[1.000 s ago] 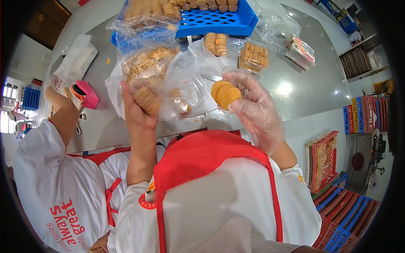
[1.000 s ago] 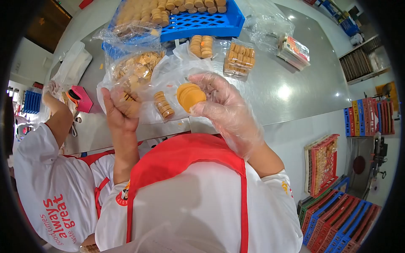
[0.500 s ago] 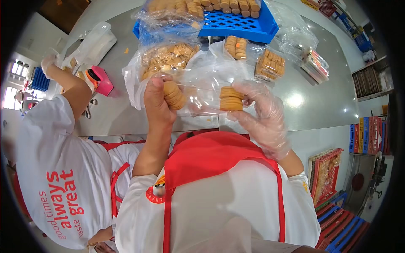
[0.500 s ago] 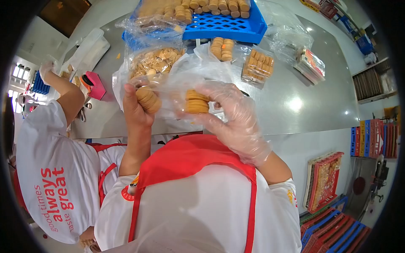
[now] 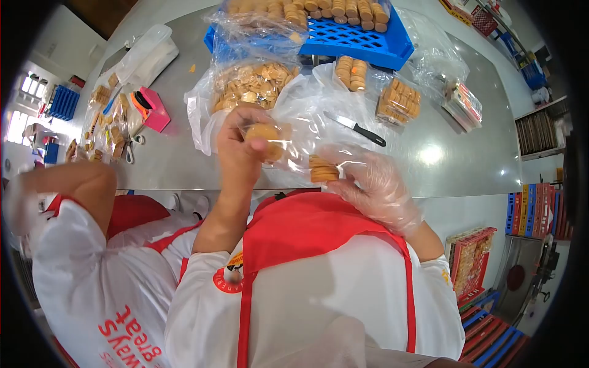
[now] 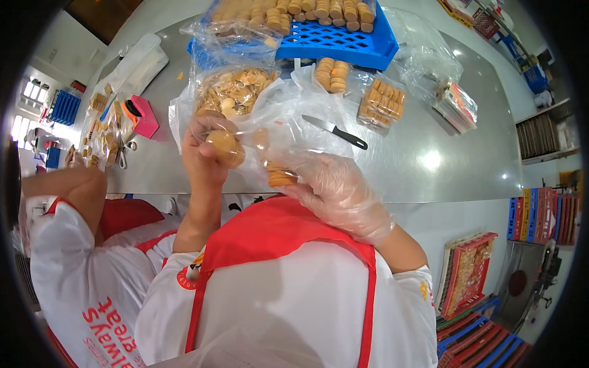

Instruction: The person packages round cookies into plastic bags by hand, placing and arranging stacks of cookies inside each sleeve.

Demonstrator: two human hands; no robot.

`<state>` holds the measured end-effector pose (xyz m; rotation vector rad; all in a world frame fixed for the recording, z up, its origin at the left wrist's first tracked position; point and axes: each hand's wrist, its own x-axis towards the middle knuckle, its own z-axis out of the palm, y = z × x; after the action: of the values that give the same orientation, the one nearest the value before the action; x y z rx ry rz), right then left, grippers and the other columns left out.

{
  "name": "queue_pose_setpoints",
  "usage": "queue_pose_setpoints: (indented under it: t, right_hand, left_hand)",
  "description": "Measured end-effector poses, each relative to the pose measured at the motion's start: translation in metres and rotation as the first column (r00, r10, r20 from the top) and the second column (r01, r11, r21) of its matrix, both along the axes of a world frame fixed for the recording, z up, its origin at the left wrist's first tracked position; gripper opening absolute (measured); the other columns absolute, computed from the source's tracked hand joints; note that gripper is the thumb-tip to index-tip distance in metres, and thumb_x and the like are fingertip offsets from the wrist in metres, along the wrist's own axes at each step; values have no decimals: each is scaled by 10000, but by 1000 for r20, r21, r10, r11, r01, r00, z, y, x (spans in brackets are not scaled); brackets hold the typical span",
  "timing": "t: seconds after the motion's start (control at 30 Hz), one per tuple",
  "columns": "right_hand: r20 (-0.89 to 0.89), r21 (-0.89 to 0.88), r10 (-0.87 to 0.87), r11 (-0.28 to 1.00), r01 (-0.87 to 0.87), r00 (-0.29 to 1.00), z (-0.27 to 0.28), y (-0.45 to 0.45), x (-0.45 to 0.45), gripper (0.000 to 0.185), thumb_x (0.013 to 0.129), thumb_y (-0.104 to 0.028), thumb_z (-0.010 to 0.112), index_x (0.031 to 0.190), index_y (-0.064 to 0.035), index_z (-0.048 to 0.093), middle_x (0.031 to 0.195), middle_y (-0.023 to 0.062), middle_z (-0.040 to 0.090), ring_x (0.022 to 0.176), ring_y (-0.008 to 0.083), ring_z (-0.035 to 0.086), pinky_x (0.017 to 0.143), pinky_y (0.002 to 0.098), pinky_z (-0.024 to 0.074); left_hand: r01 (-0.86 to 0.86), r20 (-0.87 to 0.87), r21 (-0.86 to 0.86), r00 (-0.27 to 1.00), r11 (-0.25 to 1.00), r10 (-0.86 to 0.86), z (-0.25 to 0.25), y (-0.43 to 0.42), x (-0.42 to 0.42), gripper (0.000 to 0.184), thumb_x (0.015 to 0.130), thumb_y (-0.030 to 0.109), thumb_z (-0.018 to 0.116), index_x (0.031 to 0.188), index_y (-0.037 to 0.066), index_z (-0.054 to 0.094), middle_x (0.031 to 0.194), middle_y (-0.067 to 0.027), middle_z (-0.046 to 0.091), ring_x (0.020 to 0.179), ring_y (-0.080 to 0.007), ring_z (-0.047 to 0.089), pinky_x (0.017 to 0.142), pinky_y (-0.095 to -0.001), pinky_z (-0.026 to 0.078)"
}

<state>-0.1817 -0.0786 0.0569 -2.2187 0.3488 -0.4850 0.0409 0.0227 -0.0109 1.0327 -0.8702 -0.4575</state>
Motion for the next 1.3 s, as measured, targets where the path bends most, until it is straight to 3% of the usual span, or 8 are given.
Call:
queue_pose_setpoints:
  t: [0.1, 0.17, 0.37, 0.67, 0.87, 1.07, 1.17, 1.3]
  right_hand:
    - [-118, 660, -13, 746, 88, 993, 16, 6, -1, 535, 825, -20, 733, 1334, -67, 575, 1217, 95, 651, 1090, 200, 630, 860, 321, 539]
    - [77, 967, -135, 253, -41, 988, 9, 10, 3, 556, 841, -39, 735, 1361, -37, 539, 1274, 90, 610, 1129, 176, 598, 899, 306, 525]
    - [130, 972, -80, -187, -143, 988, -6, 12, 8, 613, 868, -100, 735, 1381, 69, 445, 1298, 143, 536, 1150, 174, 556, 990, 282, 470]
    - [-40, 971, 48, 240, 27, 998, 7, 9, 6, 473, 914, -162, 708, 1285, 47, 502, 1210, 107, 572, 1088, 139, 561, 951, 277, 476]
    - [132, 990, -37, -55, -134, 991, -16, 9, 4, 420, 919, -146, 697, 1246, 60, 531, 1150, 101, 610, 1022, 168, 600, 875, 284, 478]
    - [-280, 541, 56, 834, 110, 959, 3, 4, 10, 347, 960, -276, 652, 1137, 19, 607, 1064, 61, 620, 907, 149, 580, 822, 274, 475]
    - [50, 972, -16, 231, -45, 999, 0, 8, 13, 338, 973, -342, 622, 1073, -20, 639, 980, 31, 628, 820, 121, 566, 739, 252, 480]
    - [-107, 774, -16, 626, 93, 994, -16, -12, -10, 391, 969, -324, 594, 1138, 27, 626, 987, 75, 647, 850, 152, 610, 732, 239, 502]
  left_hand:
    - [43, 9, -38, 999, 998, -43, 6, -1, -11, 807, 622, 690, 790, 1004, 16, 565, 952, -86, 570, 821, -190, 615, 691, -293, 495]
    - [64, 24, -89, 998, 994, -62, 3, -3, -14, 796, 548, 640, 845, 985, 27, 588, 967, -69, 573, 872, -178, 598, 748, -300, 481]
    - [231, 262, -167, 948, 959, -183, -8, -13, -11, 903, 441, 589, 905, 1065, 36, 558, 973, -66, 531, 882, -213, 599, 770, -347, 496]
    - [340, 260, -150, 920, 929, -294, -15, -20, -17, 948, 358, 520, 956, 1077, 63, 539, 1019, -71, 510, 936, -219, 582, 814, -359, 488]
    - [347, 312, -120, 902, 930, -297, -16, -22, -17, 998, 341, 498, 971, 1116, 67, 513, 1030, -78, 505, 938, -214, 581, 795, -351, 490]
    - [352, 377, -58, 874, 934, -306, -23, -24, -25, 1029, 416, 496, 973, 1201, 62, 469, 1063, -83, 499, 984, -200, 566, 841, -333, 470]
    - [439, 150, 99, 881, 893, -449, -15, -21, -30, 884, 593, 356, 949, 1261, 55, 455, 1109, -76, 500, 1051, -196, 526, 919, -334, 431]
    - [487, 16, 274, 860, 829, -511, 14, -10, -32, 706, 833, 214, 789, 1376, 41, 371, 1241, -95, 441, 1099, -178, 501, 953, -320, 424]
